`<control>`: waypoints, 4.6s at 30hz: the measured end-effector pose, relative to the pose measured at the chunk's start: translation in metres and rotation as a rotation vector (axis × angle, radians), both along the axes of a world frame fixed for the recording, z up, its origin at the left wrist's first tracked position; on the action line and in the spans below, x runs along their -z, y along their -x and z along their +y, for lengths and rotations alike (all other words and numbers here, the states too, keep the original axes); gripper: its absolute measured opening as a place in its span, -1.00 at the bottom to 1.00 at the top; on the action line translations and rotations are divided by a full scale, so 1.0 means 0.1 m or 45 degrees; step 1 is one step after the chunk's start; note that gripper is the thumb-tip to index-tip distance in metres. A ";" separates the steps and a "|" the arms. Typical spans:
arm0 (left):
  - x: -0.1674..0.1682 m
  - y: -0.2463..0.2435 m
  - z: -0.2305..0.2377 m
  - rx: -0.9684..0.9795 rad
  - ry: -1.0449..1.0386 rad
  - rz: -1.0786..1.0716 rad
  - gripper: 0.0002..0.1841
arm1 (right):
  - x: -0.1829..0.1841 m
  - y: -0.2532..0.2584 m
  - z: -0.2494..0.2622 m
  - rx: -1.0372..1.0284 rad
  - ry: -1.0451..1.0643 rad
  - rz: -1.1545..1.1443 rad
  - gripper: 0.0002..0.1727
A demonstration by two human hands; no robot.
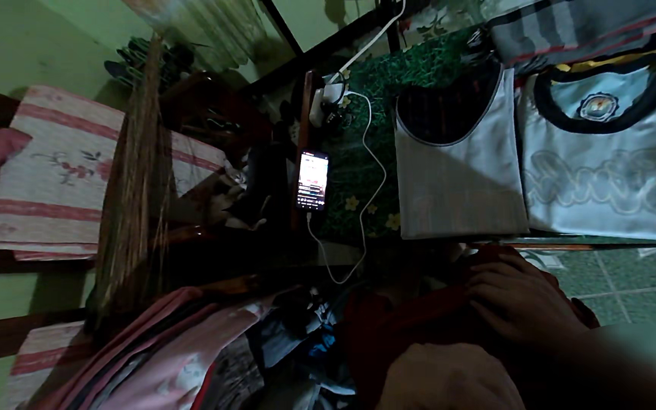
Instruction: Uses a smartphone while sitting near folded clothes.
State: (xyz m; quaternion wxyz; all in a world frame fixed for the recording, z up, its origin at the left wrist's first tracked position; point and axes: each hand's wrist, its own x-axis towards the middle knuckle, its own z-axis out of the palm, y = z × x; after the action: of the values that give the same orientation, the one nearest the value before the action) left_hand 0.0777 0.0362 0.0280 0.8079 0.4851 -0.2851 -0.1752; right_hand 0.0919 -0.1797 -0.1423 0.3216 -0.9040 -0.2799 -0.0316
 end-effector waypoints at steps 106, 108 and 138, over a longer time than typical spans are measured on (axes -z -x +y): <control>1.33 -2.20 1.46 -1.199 -2.583 -0.345 0.14 | 0.04 -0.01 0.01 0.014 -0.009 -0.023 -0.70; 1.32 -2.21 1.43 -1.178 -2.577 -0.316 0.15 | 0.05 -0.01 0.01 0.018 -0.015 -0.026 -0.71; 1.44 -2.32 1.36 -1.223 -2.604 -0.231 0.15 | 0.04 0.00 0.02 0.038 -0.008 -0.041 -0.72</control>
State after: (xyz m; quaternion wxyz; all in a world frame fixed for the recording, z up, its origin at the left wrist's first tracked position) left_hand 0.3092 0.1724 -0.1160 -0.0077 0.9879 0.1503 0.0381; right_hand 0.0918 -0.1774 -0.1461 0.3193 -0.9064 -0.2715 -0.0518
